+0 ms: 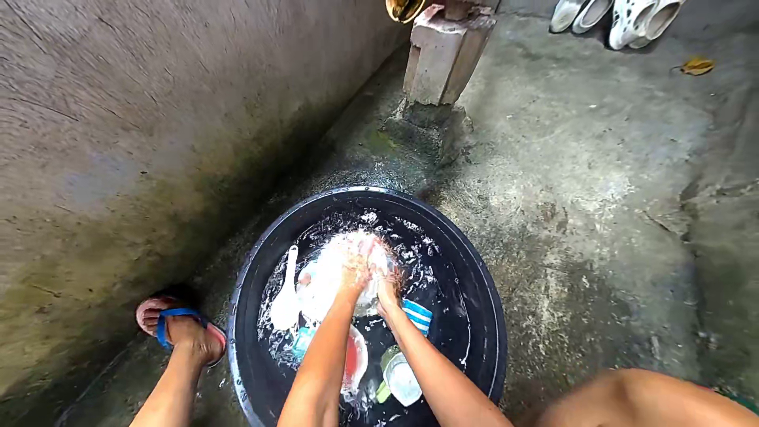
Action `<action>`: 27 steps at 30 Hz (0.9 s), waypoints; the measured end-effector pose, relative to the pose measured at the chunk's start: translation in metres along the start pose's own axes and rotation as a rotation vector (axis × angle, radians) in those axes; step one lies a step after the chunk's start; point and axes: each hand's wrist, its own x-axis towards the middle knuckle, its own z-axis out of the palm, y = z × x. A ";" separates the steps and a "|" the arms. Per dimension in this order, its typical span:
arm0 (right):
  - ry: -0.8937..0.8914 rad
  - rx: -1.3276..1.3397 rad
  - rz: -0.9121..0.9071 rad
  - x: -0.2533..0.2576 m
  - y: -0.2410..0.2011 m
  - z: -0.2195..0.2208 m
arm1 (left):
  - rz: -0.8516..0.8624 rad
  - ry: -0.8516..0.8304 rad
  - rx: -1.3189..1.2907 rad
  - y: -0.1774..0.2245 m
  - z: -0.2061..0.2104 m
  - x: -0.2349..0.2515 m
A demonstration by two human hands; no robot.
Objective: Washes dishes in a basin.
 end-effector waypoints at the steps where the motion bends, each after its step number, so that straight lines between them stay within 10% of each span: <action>1: -0.038 0.171 0.065 0.002 0.000 -0.002 | 0.024 -0.094 -0.039 0.004 0.012 -0.004; 4: -0.102 0.411 0.147 0.006 -0.007 -0.012 | -0.073 -0.347 0.067 0.022 0.002 -0.034; 8: -0.029 0.389 0.119 0.004 -0.020 -0.023 | -0.379 0.124 0.065 0.017 -0.037 -0.069; 14: -0.165 0.569 0.128 -0.003 -0.052 -0.015 | -0.807 0.056 -0.811 0.009 -0.091 -0.046; 21: -0.445 0.504 0.092 -0.025 -0.121 -0.005 | -0.311 0.278 -0.314 0.057 -0.191 -0.068; 27: -1.060 -0.286 -0.129 -0.032 -0.157 -0.006 | 0.150 0.535 0.252 0.063 -0.318 -0.126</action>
